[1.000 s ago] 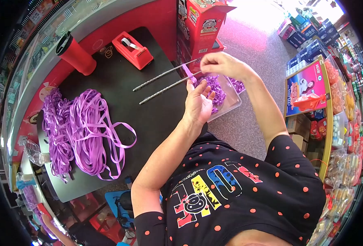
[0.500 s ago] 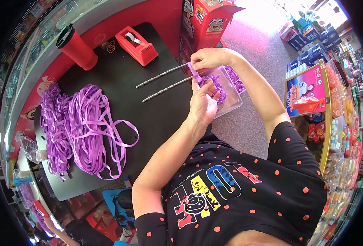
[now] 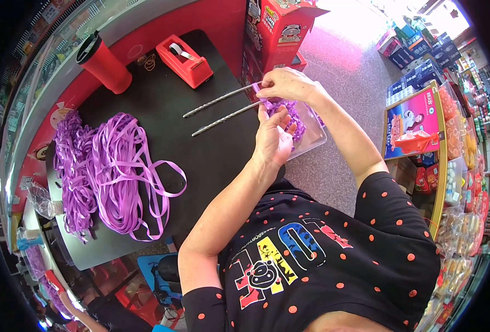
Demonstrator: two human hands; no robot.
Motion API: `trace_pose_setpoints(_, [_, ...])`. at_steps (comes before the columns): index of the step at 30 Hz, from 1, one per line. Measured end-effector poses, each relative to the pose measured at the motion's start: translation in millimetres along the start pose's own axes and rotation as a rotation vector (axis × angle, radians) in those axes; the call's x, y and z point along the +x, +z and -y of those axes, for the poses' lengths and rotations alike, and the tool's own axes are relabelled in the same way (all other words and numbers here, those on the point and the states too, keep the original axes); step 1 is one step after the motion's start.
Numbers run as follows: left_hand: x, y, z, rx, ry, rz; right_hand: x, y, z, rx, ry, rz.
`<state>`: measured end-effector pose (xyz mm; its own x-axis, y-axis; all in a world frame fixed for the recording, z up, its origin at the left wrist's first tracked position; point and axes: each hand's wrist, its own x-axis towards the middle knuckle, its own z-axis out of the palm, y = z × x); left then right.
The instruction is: Wrapping purple ribbons around metal rods to create loops and placing them into a plastic container.
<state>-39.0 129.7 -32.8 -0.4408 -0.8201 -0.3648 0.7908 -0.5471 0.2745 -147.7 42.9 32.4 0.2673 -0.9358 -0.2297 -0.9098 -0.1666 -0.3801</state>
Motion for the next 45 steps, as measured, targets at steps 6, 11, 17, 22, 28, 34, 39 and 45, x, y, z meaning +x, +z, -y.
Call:
trace_pose_setpoints(6, [1.3,2.6,5.5,-0.034,-0.024,0.004,-3.3,32.3,-82.1,1.133,0.108,0.067])
trace_pose_setpoints(11, [-2.2,1.0,2.0,-0.043,-0.048,0.016,10.8,76.0,-73.0,1.413,-0.008,0.222])
trace_pose_setpoints(17, [-6.5,5.4,-0.8,-0.084,-0.076,0.002,45.7,103.9,-71.5,1.718,-0.397,0.565])
trace_pose_setpoints(22, [-7.2,6.1,-1.8,-0.079,-0.082,-0.022,65.9,127.6,-79.6,1.890,-0.515,0.730])
trace_pose_setpoints(28, [-8.3,6.2,-1.6,-0.076,-0.074,-0.024,52.9,111.5,-79.8,1.703,-0.317,0.541])
trace_pose_setpoints(34, [-6.4,4.3,2.0,-0.003,-0.020,-0.028,30.4,54.5,-68.3,1.605,0.112,0.568])
trace_pose_setpoints(39, [-7.4,9.7,5.3,0.038,0.015,-0.034,26.4,29.7,-70.5,1.467,0.217,0.665])
trace_pose_setpoints(45, [-8.6,7.5,5.9,0.091,0.032,0.017,15.1,18.1,-56.1,1.256,0.310,0.480])
